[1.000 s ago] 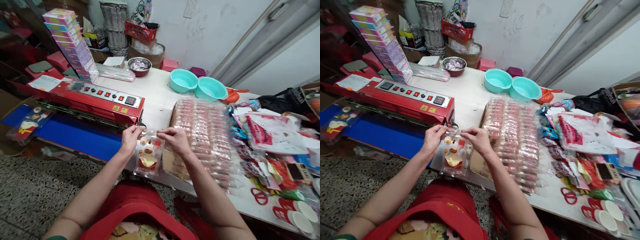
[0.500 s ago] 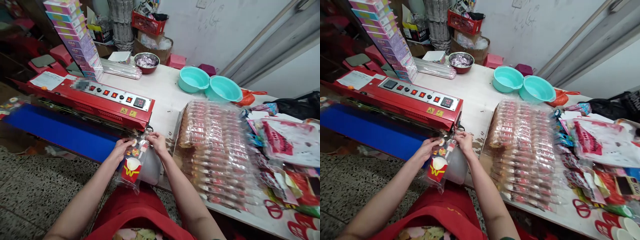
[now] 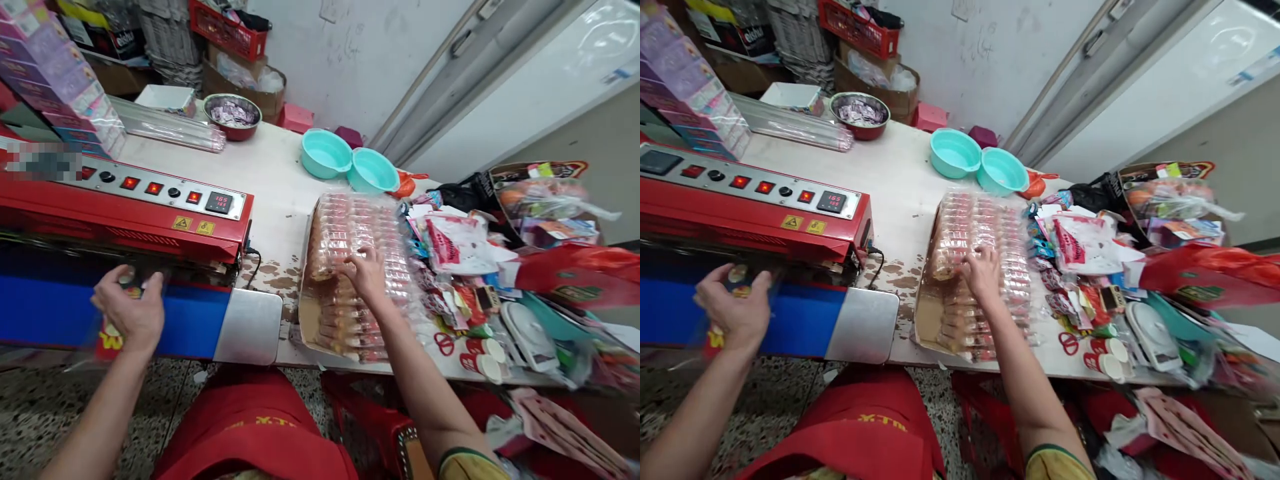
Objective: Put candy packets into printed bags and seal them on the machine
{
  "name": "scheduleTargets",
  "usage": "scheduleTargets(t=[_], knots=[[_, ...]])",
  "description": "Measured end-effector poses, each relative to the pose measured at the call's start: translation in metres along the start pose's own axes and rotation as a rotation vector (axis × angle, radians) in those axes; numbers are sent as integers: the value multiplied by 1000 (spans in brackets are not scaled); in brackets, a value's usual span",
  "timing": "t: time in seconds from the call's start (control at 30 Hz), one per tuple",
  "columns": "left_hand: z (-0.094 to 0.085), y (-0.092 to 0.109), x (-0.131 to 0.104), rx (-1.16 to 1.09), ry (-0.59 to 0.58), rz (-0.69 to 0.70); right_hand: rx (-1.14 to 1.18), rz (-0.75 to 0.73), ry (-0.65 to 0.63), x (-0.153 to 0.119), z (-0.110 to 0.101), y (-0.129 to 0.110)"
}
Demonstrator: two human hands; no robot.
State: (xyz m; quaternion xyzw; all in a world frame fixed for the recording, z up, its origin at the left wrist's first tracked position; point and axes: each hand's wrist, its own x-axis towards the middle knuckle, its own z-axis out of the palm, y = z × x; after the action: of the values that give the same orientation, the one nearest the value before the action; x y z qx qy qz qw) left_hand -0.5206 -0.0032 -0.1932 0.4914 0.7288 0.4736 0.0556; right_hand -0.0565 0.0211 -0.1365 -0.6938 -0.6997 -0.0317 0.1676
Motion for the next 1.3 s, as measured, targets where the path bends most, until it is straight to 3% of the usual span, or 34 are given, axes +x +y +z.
scheduleTargets(t=[0.1, 0.2, 0.3, 0.4, 0.47, 0.53, 0.67, 0.77, 0.9, 1.07, 1.2, 1.3], knots=[[13, 34, -32, 10, -48, 152, 77, -168, -141, 14, -7, 23], [26, 75, -59, -145, -224, 168, 397, -311, -168, 23, -34, 3], [33, 120, -66, -421, -469, 42, 581, -307, -93, 27, -83, -35], [36, 167, -55, -771, -697, -90, 657, -281, -47, 27, -122, -71], [37, 190, -43, -967, -801, -185, 744, -244, -95, 25, -128, -90], [38, 199, -33, -1059, -861, -350, 857, -176, -161, 19, -116, -103], [36, 177, -30, -997, -823, -740, 1065, 66, -265, 1, -61, -121], [34, 148, -38, -918, -727, -875, 1175, 264, -345, -16, -19, -135], [45, 114, -49, -823, -501, -1015, 1301, 462, -403, -29, 26, -157], [56, 79, -39, -784, -449, -1112, 1372, 625, -429, -22, 74, -177], [47, 56, -24, -774, -501, -1121, 1409, 693, -443, -9, 110, -201], [38, 40, -14, -746, -485, -1088, 1387, 642, -407, -7, 118, -222]])
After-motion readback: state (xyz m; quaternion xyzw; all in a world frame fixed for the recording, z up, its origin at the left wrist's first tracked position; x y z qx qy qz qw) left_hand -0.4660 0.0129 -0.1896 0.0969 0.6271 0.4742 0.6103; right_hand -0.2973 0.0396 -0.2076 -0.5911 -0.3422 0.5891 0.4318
